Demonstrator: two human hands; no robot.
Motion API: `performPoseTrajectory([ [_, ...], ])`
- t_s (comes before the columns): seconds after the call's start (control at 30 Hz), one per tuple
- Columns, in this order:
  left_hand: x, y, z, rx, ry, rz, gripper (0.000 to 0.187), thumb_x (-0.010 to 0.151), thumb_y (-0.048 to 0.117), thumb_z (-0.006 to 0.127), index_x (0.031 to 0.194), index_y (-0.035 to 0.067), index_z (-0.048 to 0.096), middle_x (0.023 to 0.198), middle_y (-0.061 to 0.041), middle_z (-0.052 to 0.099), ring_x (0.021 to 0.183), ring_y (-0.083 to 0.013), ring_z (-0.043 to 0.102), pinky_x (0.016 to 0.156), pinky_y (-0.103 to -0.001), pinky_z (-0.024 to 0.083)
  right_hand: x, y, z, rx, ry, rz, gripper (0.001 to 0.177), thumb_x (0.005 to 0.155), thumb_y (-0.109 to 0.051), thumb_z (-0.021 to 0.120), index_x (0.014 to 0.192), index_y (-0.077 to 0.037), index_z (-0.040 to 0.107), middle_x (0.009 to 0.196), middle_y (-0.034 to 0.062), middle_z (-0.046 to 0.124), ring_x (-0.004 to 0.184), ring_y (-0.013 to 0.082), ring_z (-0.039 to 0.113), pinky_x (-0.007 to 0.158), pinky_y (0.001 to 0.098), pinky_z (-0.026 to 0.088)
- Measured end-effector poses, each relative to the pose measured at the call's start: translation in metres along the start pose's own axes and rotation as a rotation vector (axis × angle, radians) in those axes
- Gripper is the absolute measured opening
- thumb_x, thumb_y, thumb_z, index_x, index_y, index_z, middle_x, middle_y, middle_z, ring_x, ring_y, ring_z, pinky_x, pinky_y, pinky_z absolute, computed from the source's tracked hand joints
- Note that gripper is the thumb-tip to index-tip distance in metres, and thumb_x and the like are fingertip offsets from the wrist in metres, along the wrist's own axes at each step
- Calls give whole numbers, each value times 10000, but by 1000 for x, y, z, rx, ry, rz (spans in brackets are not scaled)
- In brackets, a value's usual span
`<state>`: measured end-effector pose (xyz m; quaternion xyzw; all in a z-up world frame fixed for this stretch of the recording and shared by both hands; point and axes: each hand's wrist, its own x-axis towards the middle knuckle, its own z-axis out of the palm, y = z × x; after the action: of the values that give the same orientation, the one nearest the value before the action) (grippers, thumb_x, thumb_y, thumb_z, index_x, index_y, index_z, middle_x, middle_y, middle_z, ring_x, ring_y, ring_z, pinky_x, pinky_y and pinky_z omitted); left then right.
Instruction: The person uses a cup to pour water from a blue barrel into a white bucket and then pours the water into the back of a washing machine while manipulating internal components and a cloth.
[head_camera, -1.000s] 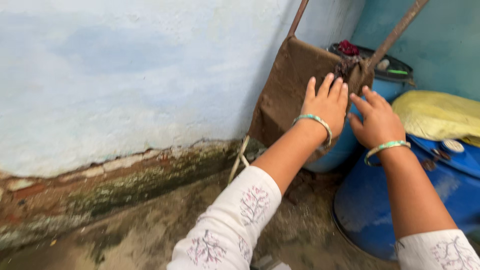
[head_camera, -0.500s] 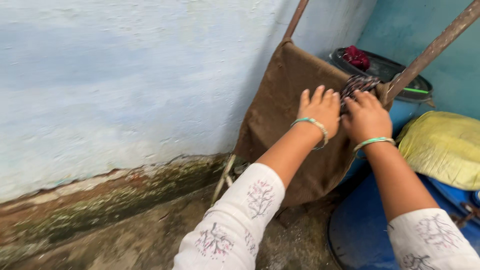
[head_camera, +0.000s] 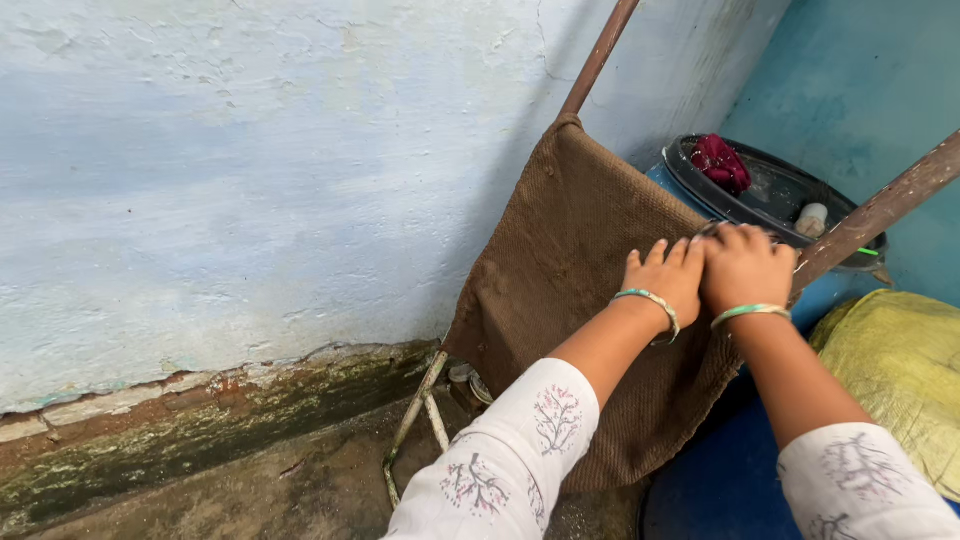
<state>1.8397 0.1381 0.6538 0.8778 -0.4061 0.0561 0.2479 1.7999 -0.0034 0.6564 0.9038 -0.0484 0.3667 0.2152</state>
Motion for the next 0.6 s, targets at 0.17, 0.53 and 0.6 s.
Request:
performPoseTrajectory([
  [0.17,5,21,-41,-371,548,123,1017,761,142,627,1643,95,122,1703,-212,154,1480,-425,333,1157,-543,361,27,39,-34,262,366,176,212,990,-171,682,1176,-98,751,1093,133,734,970,335,696,857,408,557],
  [0.53,-36,63,-75,-978,351,158,523,854,371,687,1264,55,610,1105,-196,762,1027,-360,740,875,-436,567,1,1,-195,1373,302,757,107,1049,-189,750,1064,-119,672,998,-26,703,879,107,692,701,309,585],
  [0.6,-63,60,-76,-955,274,161,472,868,401,685,1201,70,652,1070,-187,777,1014,-359,739,856,-444,559,-22,-16,-222,1411,272,880,99,1048,-220,713,1075,-130,684,1031,-27,717,946,112,699,751,347,566],
])
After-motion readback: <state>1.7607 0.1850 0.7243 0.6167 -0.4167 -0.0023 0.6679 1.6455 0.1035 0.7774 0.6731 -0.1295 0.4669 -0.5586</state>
